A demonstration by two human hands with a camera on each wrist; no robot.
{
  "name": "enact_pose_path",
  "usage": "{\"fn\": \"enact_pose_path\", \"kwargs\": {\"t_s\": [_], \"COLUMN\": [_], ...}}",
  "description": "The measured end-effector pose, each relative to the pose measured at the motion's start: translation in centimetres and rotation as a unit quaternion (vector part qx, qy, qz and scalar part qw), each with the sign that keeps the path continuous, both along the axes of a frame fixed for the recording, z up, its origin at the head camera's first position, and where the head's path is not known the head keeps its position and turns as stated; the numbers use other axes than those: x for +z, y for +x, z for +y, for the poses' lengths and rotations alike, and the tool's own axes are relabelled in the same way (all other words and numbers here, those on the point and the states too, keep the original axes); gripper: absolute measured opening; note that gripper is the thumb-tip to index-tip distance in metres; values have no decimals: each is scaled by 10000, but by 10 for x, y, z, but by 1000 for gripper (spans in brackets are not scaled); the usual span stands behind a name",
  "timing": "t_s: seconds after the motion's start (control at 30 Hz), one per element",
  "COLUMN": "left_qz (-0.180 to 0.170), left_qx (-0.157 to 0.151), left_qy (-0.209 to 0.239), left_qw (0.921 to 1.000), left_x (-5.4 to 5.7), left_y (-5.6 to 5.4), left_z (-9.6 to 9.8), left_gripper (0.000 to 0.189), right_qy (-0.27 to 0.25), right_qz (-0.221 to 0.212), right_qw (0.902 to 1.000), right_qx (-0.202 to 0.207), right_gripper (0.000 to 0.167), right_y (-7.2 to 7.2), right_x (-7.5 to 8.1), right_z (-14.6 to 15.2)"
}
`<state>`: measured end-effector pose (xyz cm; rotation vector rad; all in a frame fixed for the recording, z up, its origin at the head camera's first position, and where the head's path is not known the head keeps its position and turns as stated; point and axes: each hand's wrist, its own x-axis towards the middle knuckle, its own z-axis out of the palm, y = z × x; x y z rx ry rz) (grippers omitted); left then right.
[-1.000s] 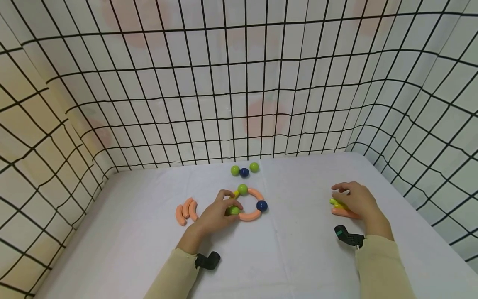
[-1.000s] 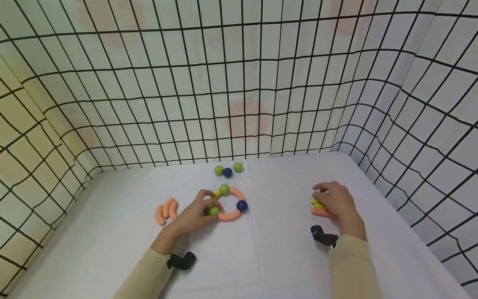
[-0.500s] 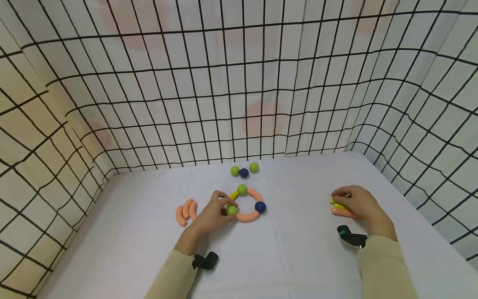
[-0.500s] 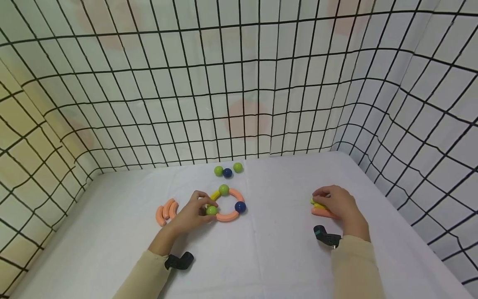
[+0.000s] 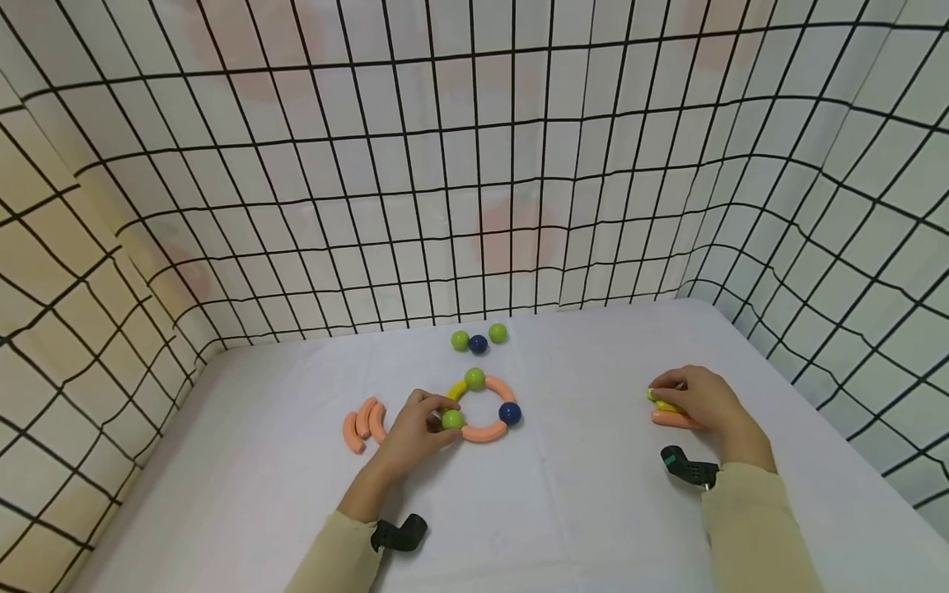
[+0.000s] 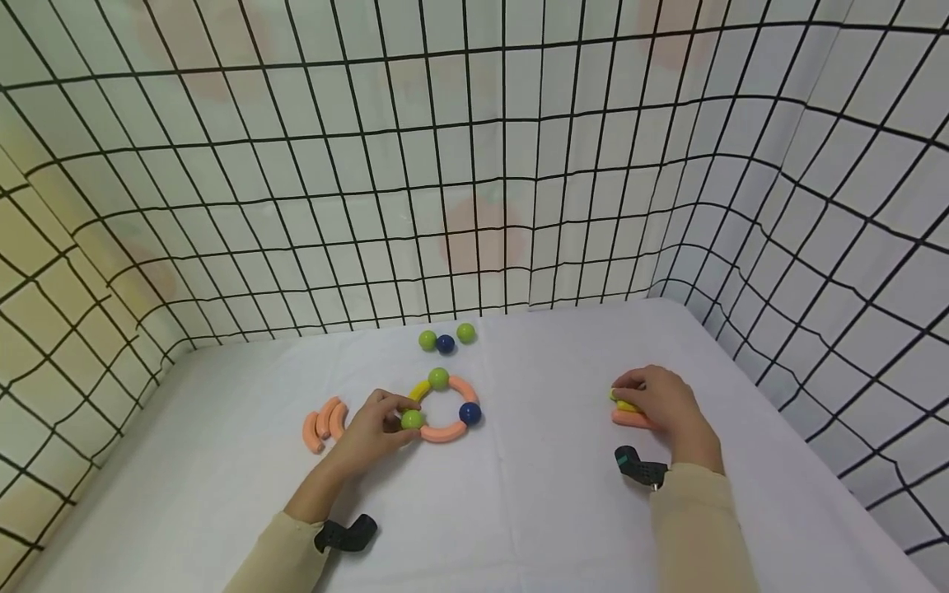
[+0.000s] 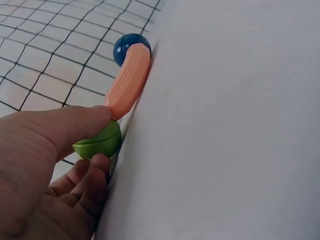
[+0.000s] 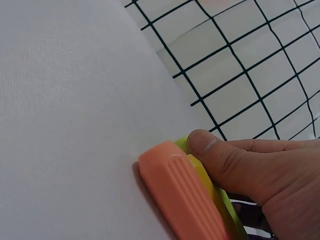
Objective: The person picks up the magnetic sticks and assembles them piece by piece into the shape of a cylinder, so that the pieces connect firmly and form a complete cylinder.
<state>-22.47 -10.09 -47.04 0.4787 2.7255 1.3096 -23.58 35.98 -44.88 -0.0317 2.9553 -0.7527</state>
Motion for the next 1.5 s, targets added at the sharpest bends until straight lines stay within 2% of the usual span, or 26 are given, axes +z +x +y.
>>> {"fn": "enact_pose_path", "kwargs": {"t_s": [0.13, 0.33, 0.47, 0.6, 0.8, 0.9, 1.13, 1.3, 1.5], "left_qz": [41, -39, -117, -122, -248, -263, -237, -194, -210], "left_qx": [61, 123, 106, 85, 76, 65, 89, 105, 217], "left_qy": [-9, -18, 77, 167, 377, 472, 507, 557, 624], "left_qw": [10000, 9999, 9998, 9998, 9990, 9985, 9984, 9982, 9976], "left_x": [2, 4, 2, 1, -2, -3, -5, -4, -4], "left_y": [-1, -5, -5, -6, -7, -8, -9, -9, -9], "left_z": [-1, -2, -3, -3, -5, -6, -8, -7, -6], "left_gripper": [31, 32, 32, 32, 34, 34, 34, 36, 37], "right_qy": [-5, -86, -107, -281, -813, -1041, -1821, -2094, -2349], "right_qz": [-4, 232, 819, 1465, 1885, 1931, 1658, 1643, 1781], "right_qw": [10000, 9992, 9954, 9860, 9755, 9715, 9611, 9578, 9535], "right_qx": [-66, -305, -489, -741, -791, -897, -1253, -1083, -626], "right_gripper": [37, 39, 39, 40, 42, 44, 50, 48, 42], "right_y": [1, 2, 3, 2, 0, -2, -3, -7, -19], "right_x": [0, 0, 2, 7, 13, 15, 20, 25, 35], "right_z": [-2, -5, -13, -23, -36, -43, -63, -79, -105]}}
